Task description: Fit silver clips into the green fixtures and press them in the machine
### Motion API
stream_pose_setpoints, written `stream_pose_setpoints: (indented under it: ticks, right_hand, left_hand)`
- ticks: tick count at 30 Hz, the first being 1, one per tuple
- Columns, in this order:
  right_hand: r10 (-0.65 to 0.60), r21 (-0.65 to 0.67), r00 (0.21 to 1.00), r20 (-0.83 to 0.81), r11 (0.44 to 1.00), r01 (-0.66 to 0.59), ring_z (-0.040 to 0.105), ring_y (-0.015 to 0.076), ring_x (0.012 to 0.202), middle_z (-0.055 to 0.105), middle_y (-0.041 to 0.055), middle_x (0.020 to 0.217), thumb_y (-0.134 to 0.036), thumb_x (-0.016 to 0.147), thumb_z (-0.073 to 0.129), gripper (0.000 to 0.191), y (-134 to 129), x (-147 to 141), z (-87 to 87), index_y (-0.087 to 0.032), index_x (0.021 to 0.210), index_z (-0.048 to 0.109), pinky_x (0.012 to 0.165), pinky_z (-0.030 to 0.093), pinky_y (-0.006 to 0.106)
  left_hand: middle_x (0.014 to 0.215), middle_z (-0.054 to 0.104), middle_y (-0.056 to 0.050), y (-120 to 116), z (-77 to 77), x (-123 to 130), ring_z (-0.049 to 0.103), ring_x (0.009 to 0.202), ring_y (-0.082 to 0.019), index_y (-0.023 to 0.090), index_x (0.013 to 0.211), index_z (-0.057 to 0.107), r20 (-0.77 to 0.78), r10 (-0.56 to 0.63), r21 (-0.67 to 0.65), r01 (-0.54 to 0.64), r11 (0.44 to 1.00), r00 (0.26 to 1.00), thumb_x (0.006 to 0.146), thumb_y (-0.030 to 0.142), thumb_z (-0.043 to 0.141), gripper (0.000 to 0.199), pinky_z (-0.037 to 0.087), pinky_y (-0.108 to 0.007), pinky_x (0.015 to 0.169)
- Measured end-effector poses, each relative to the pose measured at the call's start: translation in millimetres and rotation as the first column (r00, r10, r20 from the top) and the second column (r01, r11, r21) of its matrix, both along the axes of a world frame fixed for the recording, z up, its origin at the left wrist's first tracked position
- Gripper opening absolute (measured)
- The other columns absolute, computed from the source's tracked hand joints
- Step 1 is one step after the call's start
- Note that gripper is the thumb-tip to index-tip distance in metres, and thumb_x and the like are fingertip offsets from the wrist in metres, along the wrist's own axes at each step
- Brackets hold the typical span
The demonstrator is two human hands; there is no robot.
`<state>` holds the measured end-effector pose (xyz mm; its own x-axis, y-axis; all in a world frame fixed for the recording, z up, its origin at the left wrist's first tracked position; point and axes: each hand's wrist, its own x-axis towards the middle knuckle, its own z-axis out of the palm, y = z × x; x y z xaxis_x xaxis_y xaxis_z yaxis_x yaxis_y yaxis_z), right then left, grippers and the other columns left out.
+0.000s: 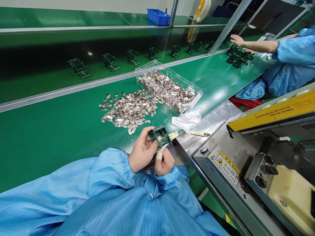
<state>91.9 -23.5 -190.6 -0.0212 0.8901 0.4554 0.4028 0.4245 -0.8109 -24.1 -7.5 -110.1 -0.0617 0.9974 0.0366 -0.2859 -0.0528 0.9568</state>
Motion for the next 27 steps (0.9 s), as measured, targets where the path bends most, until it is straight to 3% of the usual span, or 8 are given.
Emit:
stream_pose_setpoints:
  ticks: [3, 6, 10, 13, 17, 22, 24, 27]
  right_hand:
    - [0.066, -0.040, 0.997, 0.050, 0.997, -0.064, 0.042, 0.0160, 0.053, 0.041, -0.0009, 0.055, -0.042, 0.083, 0.046, 0.029, 3, 8, -4.1, -0.024, 0.060, 0.041, 0.052, 0.035, 0.029]
    - [0.112, -0.148, 0.989, 0.093, 0.984, -0.098, 0.049, 0.0161, 0.055, 0.051, 0.0007, 0.058, -0.033, 0.085, 0.045, 0.023, 0, 18, 1.9, -0.023, 0.065, 0.049, 0.053, 0.039, 0.027]
    - [0.182, -0.330, 0.976, 0.121, 0.935, -0.134, 0.056, 0.0136, 0.050, 0.063, -0.0004, 0.059, -0.020, 0.086, 0.044, 0.022, -7, 33, 22.7, -0.020, 0.071, 0.061, 0.049, 0.043, 0.022]
    - [0.180, -0.408, 0.974, 0.136, 0.906, -0.111, 0.058, 0.0126, 0.046, 0.062, -0.0024, 0.053, -0.019, 0.084, 0.049, 0.024, -10, 41, 43.7, -0.020, 0.063, 0.061, 0.046, 0.044, 0.020]
    - [0.160, -0.419, 0.973, 0.163, 0.905, -0.079, 0.062, 0.0135, 0.053, 0.065, -0.0011, 0.058, -0.020, 0.086, 0.053, 0.025, -12, 49, 79.2, -0.020, 0.063, 0.062, 0.051, 0.046, 0.020]
    - [0.257, -0.377, 0.957, 0.134, 0.906, -0.190, 0.070, 0.0163, 0.071, 0.075, 0.0032, 0.079, -0.022, 0.094, 0.048, 0.023, -13, 59, 120.5, -0.018, 0.097, 0.070, 0.067, 0.054, 0.022]
    - [0.237, -0.344, 0.966, 0.101, 0.920, -0.189, 0.071, 0.0162, 0.069, 0.075, 0.0024, 0.077, -0.022, 0.094, 0.050, 0.022, -11, 60, 127.9, -0.019, 0.102, 0.070, 0.065, 0.055, 0.022]
    - [0.117, -0.287, 0.993, 0.002, 0.952, -0.112, 0.068, 0.0158, 0.056, 0.072, -0.0009, 0.064, -0.023, 0.090, 0.058, 0.014, -9, 54, 127.1, -0.021, 0.091, 0.071, 0.055, 0.054, 0.022]
  left_hand:
    - [0.091, 0.063, -0.001, 1, -1.2, -1, 0.063, 0.083, -0.011, 0.019, 0.114, 0.045, 0.001, 0.007, 0.011, -0.007, 1.000, 1.000, 0.083, 0.026, 0.066, 0.038, 0.050, -0.021, 0.077]
    - [0.089, 0.064, -0.001, 3, -1.1, -1, 0.062, 0.080, -0.011, 0.019, 0.114, 0.046, -0.007, 0.004, 0.001, -0.004, 1.000, 1.000, 0.083, 0.030, 0.067, 0.039, 0.049, -0.020, 0.073]
    - [0.084, 0.063, 0.001, 4, -0.3, -3, 0.060, 0.075, -0.010, 0.020, 0.113, 0.048, 0.002, 0.023, 0.043, -0.023, 0.999, 1.000, 0.084, 0.034, 0.068, 0.038, 0.049, -0.019, 0.069]
    - [0.089, 0.063, -0.001, 3, 1.3, -5, 0.062, 0.080, -0.012, 0.020, 0.112, 0.050, 0.001, 0.052, 0.069, -0.051, 0.996, 0.999, 0.084, 0.032, 0.067, 0.035, 0.051, -0.021, 0.074]
    - [0.093, 0.063, -0.002, -2, 4.5, -8, 0.064, 0.082, -0.013, 0.021, 0.113, 0.050, 0.027, 0.035, 0.068, -0.037, 0.997, 0.999, 0.086, 0.031, 0.067, 0.033, 0.054, -0.022, 0.071]
    - [0.091, 0.061, -0.001, -7, 5.3, -9, 0.066, 0.067, -0.011, 0.024, 0.118, 0.043, 0.130, -0.093, 0.029, 0.089, 0.996, 0.987, 0.090, 0.034, 0.062, 0.035, 0.054, -0.022, 0.059]
    - [0.089, 0.060, -0.001, -8, 5.5, -10, 0.066, 0.064, -0.011, 0.023, 0.119, 0.042, 0.119, -0.102, 0.021, 0.100, 0.995, 0.988, 0.091, 0.035, 0.060, 0.036, 0.054, -0.023, 0.060]
    - [0.088, 0.060, -0.002, -10, 7.3, -11, 0.066, 0.067, -0.013, 0.023, 0.120, 0.041, 0.095, -0.107, 0.017, 0.106, 0.994, 0.990, 0.092, 0.037, 0.059, 0.036, 0.054, -0.026, 0.063]
